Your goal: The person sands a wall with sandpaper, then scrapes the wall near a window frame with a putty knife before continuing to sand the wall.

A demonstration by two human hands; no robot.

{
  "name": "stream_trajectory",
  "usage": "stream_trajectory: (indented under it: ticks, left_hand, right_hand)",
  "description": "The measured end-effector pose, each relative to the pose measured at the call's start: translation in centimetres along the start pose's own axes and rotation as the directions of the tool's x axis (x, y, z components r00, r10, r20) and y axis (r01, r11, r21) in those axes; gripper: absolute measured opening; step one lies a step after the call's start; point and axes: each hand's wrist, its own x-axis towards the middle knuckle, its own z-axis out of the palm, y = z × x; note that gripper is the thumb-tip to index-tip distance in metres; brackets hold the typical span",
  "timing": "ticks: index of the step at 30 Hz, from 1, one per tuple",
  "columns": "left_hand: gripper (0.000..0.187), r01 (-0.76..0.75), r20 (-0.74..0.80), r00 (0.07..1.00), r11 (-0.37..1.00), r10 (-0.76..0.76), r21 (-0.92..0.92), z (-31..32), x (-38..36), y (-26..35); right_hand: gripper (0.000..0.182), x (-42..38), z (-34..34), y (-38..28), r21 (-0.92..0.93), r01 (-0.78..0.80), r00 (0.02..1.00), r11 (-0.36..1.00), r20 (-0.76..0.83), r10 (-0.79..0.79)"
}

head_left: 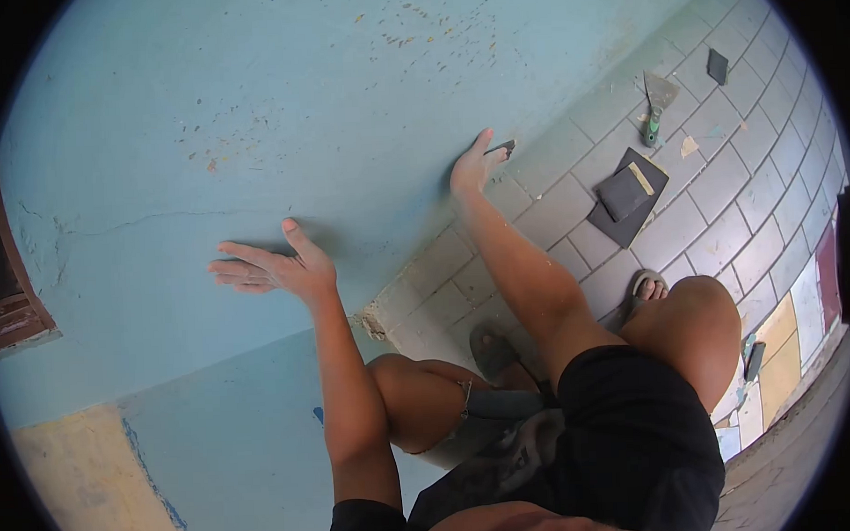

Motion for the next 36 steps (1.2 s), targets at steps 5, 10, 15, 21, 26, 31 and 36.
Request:
stream_trajectory:
  ticks: [5,10,15,21,26,31,36]
  left_hand:
    - [0.107,0.040,-0.117,0.992,0.995,-0.050,-0.089,2.0,0.5,1.1]
    - [0.107,-0.031,-0.075,0.997,1.000,0.031,-0.001,1.2,-0.3,-0.6]
    - [0.107,-0.083,-0.108,0.990,0.995,0.089,0.057,2.2,-0.2,-1.4]
    - [0.104,-0.102,-0.115,0.988,0.995,0.104,0.023,2.6,0.2,-0.7]
    - [0.104,-0.104,-0.122,0.987,0.995,0.104,0.013,2.4,-0.2,-0.9]
    - [0.103,-0.107,-0.181,0.977,0.994,0.109,0.021,3.5,0.2,-0.5]
    - [0.103,-0.089,-0.124,0.988,0.996,0.089,0.004,2.7,-0.3,-0.8]
  right_hand:
    - [0.097,-4.7,1.6,2.9,-0.112,-0.050,0.981,0.992,0.182,0.070]
    - [0.091,2.0,-1.6,-1.0,0.195,-0.234,0.972,0.952,0.049,0.229]
    - [0.093,-3.8,1.5,4.4,-0.132,0.036,0.991,0.991,0.135,-0.018]
    - [0.099,0.6,1.0,2.5,0.111,-0.154,0.987,0.982,0.069,0.147]
    - [0.099,-1.4,0.7,0.8,0.058,-0.109,0.990,0.992,0.097,0.103]
    - [0.099,-2.6,1.5,-0.2,0.157,-0.171,0.979,0.973,0.135,0.150]
    - [0.098,-1.0,1.4,1.2,0.008,-0.006,0.992,1.000,0.129,0.005]
